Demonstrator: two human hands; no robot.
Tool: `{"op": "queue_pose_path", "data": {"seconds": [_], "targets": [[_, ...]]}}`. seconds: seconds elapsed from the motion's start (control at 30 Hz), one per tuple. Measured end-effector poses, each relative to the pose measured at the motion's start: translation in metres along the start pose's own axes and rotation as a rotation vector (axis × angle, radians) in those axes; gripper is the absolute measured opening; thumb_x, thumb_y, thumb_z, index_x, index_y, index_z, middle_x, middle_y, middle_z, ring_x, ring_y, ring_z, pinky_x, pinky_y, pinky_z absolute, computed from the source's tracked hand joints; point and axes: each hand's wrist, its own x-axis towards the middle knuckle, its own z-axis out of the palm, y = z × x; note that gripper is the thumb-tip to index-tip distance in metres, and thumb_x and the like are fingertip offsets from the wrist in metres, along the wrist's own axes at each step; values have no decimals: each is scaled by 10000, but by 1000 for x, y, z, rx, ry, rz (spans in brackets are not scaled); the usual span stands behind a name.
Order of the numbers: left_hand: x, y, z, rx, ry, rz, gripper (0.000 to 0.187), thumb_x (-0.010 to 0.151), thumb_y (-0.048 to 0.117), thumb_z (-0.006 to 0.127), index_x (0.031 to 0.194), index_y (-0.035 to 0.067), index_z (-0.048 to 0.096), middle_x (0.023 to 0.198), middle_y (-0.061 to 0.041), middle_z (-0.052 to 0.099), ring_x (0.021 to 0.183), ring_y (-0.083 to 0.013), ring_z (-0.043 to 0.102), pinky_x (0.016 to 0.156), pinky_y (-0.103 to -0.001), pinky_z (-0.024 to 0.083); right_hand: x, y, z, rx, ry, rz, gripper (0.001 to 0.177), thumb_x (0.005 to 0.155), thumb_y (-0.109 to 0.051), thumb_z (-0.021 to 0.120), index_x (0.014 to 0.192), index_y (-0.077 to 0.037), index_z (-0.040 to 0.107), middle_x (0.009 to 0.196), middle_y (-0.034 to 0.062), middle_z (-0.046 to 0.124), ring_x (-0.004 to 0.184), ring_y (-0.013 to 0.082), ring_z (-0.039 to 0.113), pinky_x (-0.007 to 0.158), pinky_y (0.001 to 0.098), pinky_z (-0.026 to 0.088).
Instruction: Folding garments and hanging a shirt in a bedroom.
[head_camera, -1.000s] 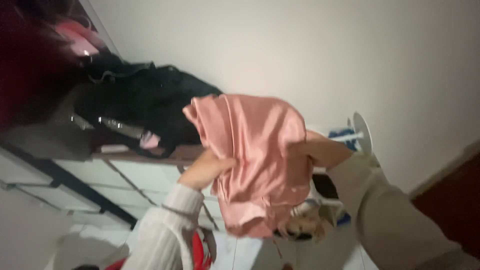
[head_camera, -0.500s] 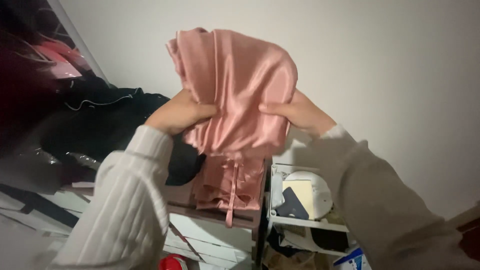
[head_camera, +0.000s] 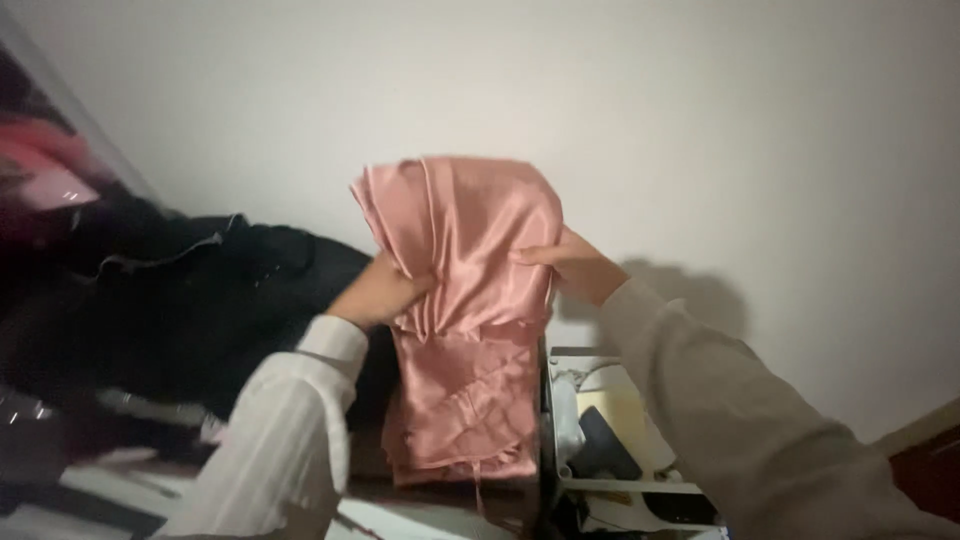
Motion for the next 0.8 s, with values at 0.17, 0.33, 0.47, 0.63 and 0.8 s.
{"op": "queue_pose_path", "data": {"seconds": [0.17, 0.33, 0.47, 0.63, 0.8], "targets": [[21, -70, 6, 394, -8, 144, 408, 849, 180, 711, 1219, 11, 677, 1191, -223, 710, 1121, -412, 666, 956, -443, 531, 45, 70, -37, 138, 223, 140, 554, 946, -211, 723, 1389, 47, 514, 1150, 142, 603, 1000, 255, 589, 898, 441, 536], [32, -92, 0, 499, -35, 356, 313, 918, 169, 622, 1195, 31, 670, 1206, -222, 700, 1138, -439, 636, 985, -491, 498, 49, 60, -22, 224, 206, 97, 489, 915, -205, 713, 1332, 20, 596, 1249, 125, 625, 1131, 257, 603, 1004, 421, 520], [40, -86, -4, 505, -163, 121, 305, 906, 234, 642, 1159, 66, 669, 1229, -193, 674, 1170, -386, 613, 1036, -461, 465, 37, 104, -51, -118, 199, -47, 495, 909, -216, 711, 1363, -55, 599, 1361, 97, 632, 1250, 226, 579, 1074, 382, 487], [8, -85, -17, 910, -204, 949, 610, 827, 96, 587, 1351, 404, 643, 1477, -145, 523, 1307, -350, 496, 1092, -531, 352, -8, 136, -34, -561, 41, -91, 453, 910, -272, 702, 1338, -128, 681, 1509, 30, 574, 1393, 212, 501, 1158, 386, 387], [-29, -85, -14, 711, -520, 528, 598, 803, 20, 618, 1349, 263, 643, 1533, -78, 471, 1398, -325, 421, 1131, -558, 282, -51, 140, 11, -838, -248, -46, 592, 701, -7, 669, 1242, -203, 808, 1716, 103, 296, 1571, 350, 144, 1244, 506, 58]]}}
